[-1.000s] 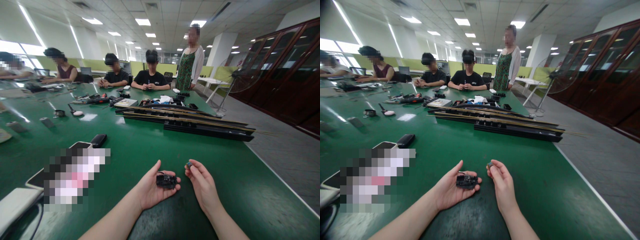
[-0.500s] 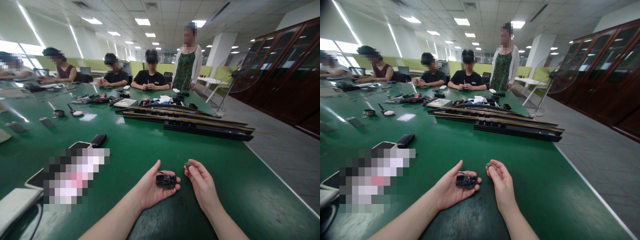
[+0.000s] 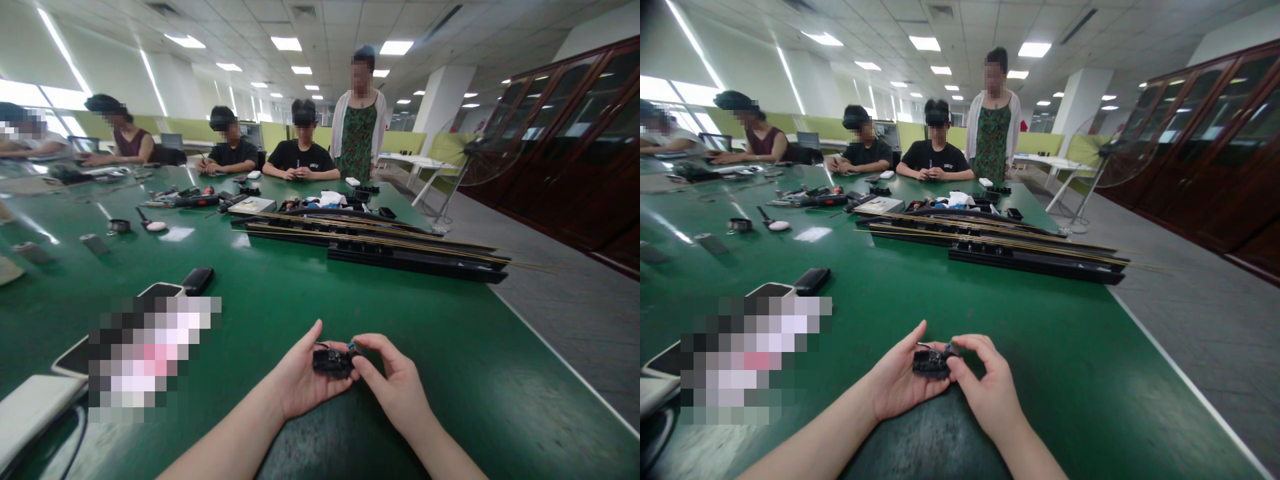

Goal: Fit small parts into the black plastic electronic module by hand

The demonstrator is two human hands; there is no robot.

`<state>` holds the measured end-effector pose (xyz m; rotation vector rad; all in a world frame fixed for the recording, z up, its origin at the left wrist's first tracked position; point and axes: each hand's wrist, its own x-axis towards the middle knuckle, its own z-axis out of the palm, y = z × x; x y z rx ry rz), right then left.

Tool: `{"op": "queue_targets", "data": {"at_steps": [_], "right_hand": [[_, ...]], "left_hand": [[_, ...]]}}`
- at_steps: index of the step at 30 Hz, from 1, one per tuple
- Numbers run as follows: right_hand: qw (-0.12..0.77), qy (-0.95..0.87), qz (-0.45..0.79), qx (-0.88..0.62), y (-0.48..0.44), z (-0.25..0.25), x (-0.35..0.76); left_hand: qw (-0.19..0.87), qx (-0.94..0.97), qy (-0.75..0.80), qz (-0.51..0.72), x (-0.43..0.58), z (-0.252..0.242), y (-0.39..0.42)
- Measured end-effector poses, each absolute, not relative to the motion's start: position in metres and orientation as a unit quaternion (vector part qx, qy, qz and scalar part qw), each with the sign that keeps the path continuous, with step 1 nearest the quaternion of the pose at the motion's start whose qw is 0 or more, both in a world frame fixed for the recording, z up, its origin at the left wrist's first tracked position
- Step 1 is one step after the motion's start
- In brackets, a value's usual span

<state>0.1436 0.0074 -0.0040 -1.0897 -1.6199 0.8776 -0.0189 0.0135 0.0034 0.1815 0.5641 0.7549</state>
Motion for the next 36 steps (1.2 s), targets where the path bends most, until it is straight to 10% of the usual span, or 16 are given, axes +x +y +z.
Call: {"op": "queue_targets", "data": {"at_steps": [36], "right_hand": [[0.383,-0.738,0.381,-0.405,-0.002,0.012,0.134]], "left_hand": [[0.895,0.125,0.236,0.359,-0.019,0.009,0.014]]}}
